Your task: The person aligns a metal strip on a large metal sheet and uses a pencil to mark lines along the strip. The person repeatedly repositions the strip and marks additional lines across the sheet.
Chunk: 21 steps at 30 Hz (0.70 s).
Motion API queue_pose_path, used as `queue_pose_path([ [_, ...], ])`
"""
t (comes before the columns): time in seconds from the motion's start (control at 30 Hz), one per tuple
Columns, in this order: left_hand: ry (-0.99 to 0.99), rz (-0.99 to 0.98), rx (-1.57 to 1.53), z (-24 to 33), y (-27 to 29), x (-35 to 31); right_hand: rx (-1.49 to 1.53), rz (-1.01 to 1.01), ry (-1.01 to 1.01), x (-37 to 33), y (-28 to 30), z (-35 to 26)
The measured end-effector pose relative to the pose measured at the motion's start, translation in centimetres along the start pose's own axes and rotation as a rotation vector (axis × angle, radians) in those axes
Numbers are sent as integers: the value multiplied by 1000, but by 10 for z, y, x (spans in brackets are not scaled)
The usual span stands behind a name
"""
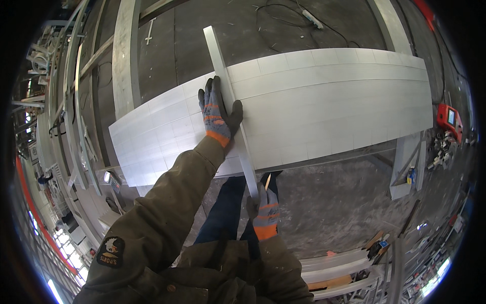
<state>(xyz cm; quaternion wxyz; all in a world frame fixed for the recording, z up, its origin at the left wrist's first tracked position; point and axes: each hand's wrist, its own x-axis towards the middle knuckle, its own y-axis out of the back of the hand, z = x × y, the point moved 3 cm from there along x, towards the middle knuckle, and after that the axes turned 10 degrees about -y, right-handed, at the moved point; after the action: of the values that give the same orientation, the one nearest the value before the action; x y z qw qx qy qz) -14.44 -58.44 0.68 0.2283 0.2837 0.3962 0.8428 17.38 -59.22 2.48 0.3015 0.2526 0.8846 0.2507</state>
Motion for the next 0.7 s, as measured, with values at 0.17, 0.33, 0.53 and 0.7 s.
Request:
queue_pose_path([
  [0.17, -2, 8, 17, -1, -3, -1, -31, 3, -3, 6, 7, -2],
  [0.33, -18, 8, 44, -3, -4, -2, 44, 36, 71, 6, 8, -4],
  [0.53, -14, 14, 41, -2, -3, -2, 47, 24, 60, 8, 8, -3],
  [0.7, -14, 15, 38, -2, -3, -2, 16, 10, 45, 9, 8, -3],
])
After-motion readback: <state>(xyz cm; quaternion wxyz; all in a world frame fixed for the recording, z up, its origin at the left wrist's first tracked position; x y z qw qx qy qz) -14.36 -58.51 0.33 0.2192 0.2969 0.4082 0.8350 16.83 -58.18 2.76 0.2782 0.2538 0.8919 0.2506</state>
